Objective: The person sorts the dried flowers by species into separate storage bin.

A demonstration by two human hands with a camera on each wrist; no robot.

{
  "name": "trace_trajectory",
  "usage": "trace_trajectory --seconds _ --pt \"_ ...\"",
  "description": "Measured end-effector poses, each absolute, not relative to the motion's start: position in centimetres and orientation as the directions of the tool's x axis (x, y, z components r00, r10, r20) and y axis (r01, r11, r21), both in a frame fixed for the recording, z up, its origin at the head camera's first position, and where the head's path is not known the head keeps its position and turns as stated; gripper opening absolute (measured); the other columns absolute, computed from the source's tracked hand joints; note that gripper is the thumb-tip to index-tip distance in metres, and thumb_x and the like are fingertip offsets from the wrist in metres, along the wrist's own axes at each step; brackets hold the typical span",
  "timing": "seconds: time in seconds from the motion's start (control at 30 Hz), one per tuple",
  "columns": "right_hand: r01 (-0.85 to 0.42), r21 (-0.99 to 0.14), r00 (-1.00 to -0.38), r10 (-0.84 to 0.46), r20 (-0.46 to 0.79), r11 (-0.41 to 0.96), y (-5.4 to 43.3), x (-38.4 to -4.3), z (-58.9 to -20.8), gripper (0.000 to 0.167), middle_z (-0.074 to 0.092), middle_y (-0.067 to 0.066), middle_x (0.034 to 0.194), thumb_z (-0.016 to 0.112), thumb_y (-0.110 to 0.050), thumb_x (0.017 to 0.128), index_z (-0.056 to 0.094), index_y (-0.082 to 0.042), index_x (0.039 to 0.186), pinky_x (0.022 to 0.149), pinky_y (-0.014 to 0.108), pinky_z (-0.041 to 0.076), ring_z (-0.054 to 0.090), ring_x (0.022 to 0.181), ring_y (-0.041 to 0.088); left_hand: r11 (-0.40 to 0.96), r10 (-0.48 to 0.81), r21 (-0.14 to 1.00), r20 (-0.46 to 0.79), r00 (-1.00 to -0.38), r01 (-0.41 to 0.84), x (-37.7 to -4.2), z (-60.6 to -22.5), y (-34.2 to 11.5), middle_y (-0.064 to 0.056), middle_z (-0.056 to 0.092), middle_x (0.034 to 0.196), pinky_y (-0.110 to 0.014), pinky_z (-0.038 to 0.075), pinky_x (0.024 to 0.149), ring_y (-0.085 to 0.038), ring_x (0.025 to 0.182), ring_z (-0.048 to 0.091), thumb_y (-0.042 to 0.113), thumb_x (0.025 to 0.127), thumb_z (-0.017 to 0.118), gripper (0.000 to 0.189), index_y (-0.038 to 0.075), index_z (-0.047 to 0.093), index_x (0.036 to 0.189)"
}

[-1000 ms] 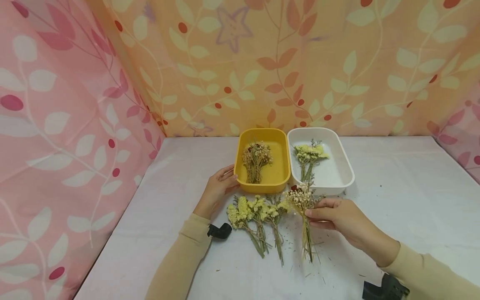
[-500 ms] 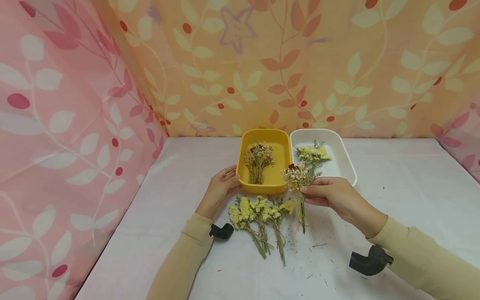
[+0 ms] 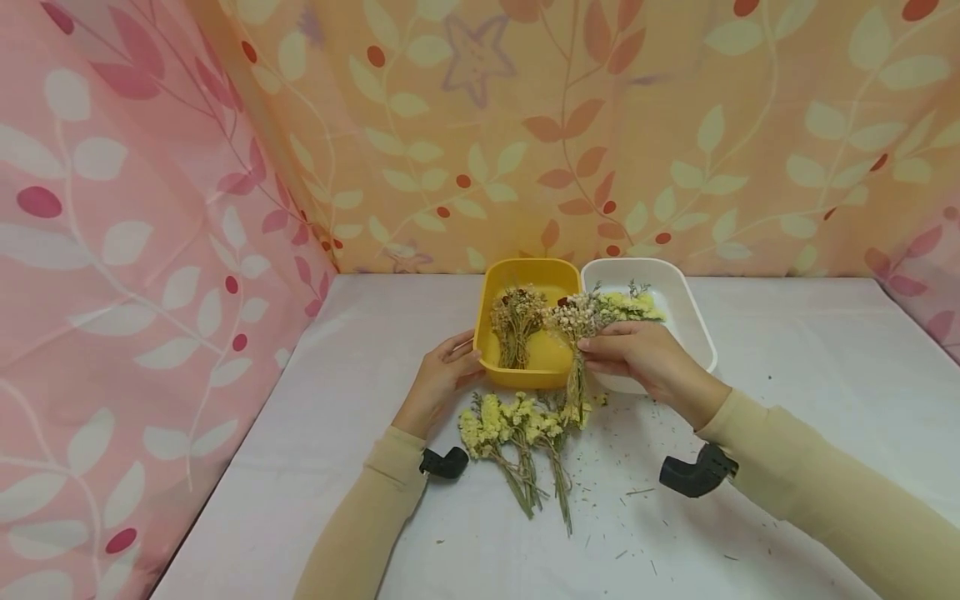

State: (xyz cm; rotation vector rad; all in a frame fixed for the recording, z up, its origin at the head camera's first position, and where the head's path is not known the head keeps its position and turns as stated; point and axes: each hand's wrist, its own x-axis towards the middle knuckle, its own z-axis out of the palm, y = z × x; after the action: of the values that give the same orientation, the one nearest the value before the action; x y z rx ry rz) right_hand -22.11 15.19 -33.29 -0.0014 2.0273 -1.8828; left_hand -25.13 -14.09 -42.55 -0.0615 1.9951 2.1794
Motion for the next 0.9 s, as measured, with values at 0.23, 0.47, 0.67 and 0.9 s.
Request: trace_trajectory --seconds 0.23,0.47,0.67,0.9 --pt "0.222 -0.968 -0.944 -0.224 -0.244 0.117 14.0 -23.9 -33.4 0.021 0.073 -0.007 0.084 0.071 -0.013 0.093 0.069 0.003 0.106 0.081 0.022 0.062 0.072 0.079 0.004 -0.068 0.122 0.985 -0.151 -0.981 -0.160 -25.3 -42.8 -14.2 -0.016 0.049 0.151 -0.043 0.055 0.103 -0.037 0.131 0.056 0.010 0.100 0.060 0.051 0.007 0.045 0.149" --pt "0.226 -0.968 -0.949 -0.200 -0.243 0.107 12.9 -25.9 -33.8 0.036 0.073 -0.007 0.086 0.070 -0.013 0.094 0.062 0.009 0.121 0.083 0.022 0.062 0.073 0.080 0.004 -0.067 0.117 0.986 -0.144 -0.983 -0.153 -25.1 -42.7 -14.2 -0.018 0.048 0.151 -0.043 0.056 0.102 -0.039 0.130 0.056 0.009 0.100 0.059 0.052 0.006 0.044 0.150" --pt "0.200 -0.973 -0.959 -0.181 -0.219 0.118 12.1 -27.3 -34.0 0.037 0.071 -0.006 0.088 0.069 -0.013 0.094 0.062 0.010 0.122 0.083 0.023 0.062 0.073 0.082 0.004 -0.075 0.121 0.986 -0.142 -0.982 -0.152 -25.1 -42.7 -14.1 -0.018 0.048 0.151 -0.041 0.056 0.101 -0.039 0.130 0.056 0.008 0.100 0.058 0.052 0.005 0.043 0.150" --pt "0.201 -0.974 -0.963 -0.162 -0.217 0.107 11.5 -28.5 -34.3 0.034 0.071 -0.005 0.090 0.066 -0.013 0.096 0.060 0.009 0.122 0.085 0.023 0.062 0.072 0.083 0.004 -0.093 0.131 0.984 -0.142 -0.981 -0.155 -25.3 -42.9 -14.2 -0.018 0.048 0.151 -0.039 0.057 0.099 -0.040 0.129 0.056 0.008 0.100 0.059 0.053 0.005 0.043 0.150"
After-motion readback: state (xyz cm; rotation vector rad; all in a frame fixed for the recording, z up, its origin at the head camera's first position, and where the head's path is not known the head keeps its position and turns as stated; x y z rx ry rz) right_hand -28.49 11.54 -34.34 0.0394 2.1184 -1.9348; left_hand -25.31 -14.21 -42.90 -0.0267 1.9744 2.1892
